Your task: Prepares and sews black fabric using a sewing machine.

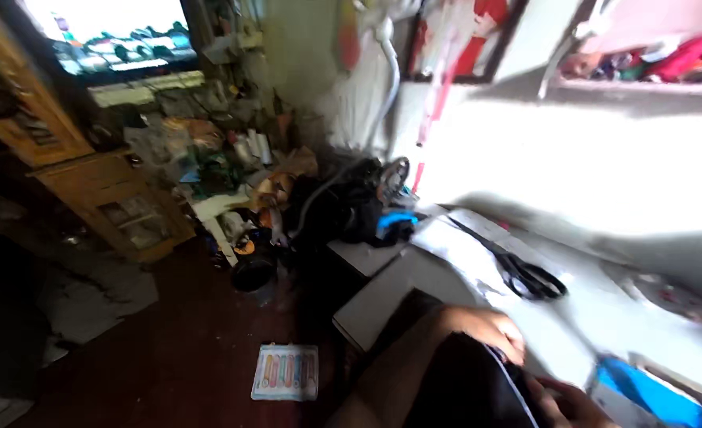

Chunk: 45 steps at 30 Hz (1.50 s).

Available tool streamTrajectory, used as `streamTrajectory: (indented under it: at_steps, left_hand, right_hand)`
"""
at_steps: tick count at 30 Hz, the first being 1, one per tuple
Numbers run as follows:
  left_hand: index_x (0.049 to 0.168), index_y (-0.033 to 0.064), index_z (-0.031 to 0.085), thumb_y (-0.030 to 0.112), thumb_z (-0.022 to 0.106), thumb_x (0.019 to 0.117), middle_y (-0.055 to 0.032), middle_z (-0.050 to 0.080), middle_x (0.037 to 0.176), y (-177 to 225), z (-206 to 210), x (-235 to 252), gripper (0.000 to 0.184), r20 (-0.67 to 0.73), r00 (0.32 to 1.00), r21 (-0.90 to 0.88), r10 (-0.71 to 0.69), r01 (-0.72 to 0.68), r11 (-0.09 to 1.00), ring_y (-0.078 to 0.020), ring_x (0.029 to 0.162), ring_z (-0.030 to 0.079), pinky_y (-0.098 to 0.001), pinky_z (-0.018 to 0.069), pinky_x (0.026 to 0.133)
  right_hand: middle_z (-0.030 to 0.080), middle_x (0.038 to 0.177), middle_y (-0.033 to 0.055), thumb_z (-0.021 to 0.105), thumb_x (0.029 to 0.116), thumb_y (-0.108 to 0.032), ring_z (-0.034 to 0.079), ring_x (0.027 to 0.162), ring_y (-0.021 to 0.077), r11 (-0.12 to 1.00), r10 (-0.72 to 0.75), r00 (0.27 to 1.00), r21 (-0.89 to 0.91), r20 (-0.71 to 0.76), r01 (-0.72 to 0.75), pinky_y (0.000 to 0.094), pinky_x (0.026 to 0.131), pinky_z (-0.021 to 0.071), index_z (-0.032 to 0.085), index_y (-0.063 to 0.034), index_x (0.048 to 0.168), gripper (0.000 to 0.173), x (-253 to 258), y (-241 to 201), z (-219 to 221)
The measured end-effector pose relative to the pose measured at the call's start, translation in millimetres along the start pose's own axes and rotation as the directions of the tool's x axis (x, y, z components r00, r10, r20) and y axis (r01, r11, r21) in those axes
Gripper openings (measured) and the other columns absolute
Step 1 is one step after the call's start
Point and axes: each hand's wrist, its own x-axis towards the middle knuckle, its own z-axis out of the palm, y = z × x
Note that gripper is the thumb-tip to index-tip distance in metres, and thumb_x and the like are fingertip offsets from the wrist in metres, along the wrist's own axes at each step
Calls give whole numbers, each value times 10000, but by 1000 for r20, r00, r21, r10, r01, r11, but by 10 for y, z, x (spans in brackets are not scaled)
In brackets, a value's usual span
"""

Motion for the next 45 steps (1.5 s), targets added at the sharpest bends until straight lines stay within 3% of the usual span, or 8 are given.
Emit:
streamTrajectory:
  at_steps: [3,6,11,24,37,41,43,45]
  left_hand:
    - [840,-54,654,-8,611,933,13,588,702,-157,40,78,113,-17,989,-91,144,-145,985,13,622,491,-188,426,609]
    - [846,-65,641,-5,599,937,8,569,709,-271,89,200,117,5,978,-83,209,-208,975,5,642,496,-189,438,631]
    - [943,-79,675,47,650,947,-55,640,788,-266,70,235,129,13,989,-11,149,-149,989,-54,706,573,-245,507,701]
    - [906,-13,671,48,677,926,20,607,728,-223,100,251,64,63,983,-39,172,-169,985,-5,657,543,-190,468,644]
    - [914,-12,670,31,663,926,31,608,725,-235,67,238,46,37,981,-69,191,-188,980,11,646,538,-174,461,629]
    - [909,-17,664,37,660,926,30,591,719,-219,79,246,57,63,980,-64,191,-187,980,3,643,526,-181,453,627]
    - [916,-9,665,56,657,930,26,605,742,-227,83,253,67,25,980,-43,198,-197,980,-1,665,541,-192,464,643]
    - [986,-57,682,74,621,957,-77,669,864,-261,69,236,147,-191,957,25,219,-218,976,-98,786,614,-300,526,755]
  right_hand:
    - [717,847,146,635,984,-341,672,714,245,1000,-2,992,-8,-125,1,514,681,545,705,-9,1130,370,-74,-141,33]
    - [723,865,95,619,990,-370,677,733,188,999,32,990,6,-139,-31,454,699,561,705,-38,1137,373,-66,-144,14]
    - [729,863,87,645,976,-377,686,747,174,995,82,987,64,-135,-74,430,726,568,711,-37,1117,374,-24,-77,18]
    - [674,760,24,667,962,-349,614,670,114,991,94,993,99,-66,-87,383,672,517,721,-70,999,287,18,-18,6]
    - [600,697,-28,699,940,-329,535,598,55,967,130,989,230,-64,-112,289,606,478,691,-72,1002,264,34,16,-16]
    - [634,731,-3,673,967,-323,572,639,77,979,110,994,173,-18,-105,331,648,496,697,-74,986,251,49,27,-30]
    - [660,762,5,661,978,-317,604,677,84,984,95,995,156,-16,-91,349,679,513,705,-72,973,249,48,33,-31]
    - [670,772,17,658,976,-316,617,690,99,982,97,995,163,-34,-90,365,688,522,713,-66,982,256,44,41,-27]
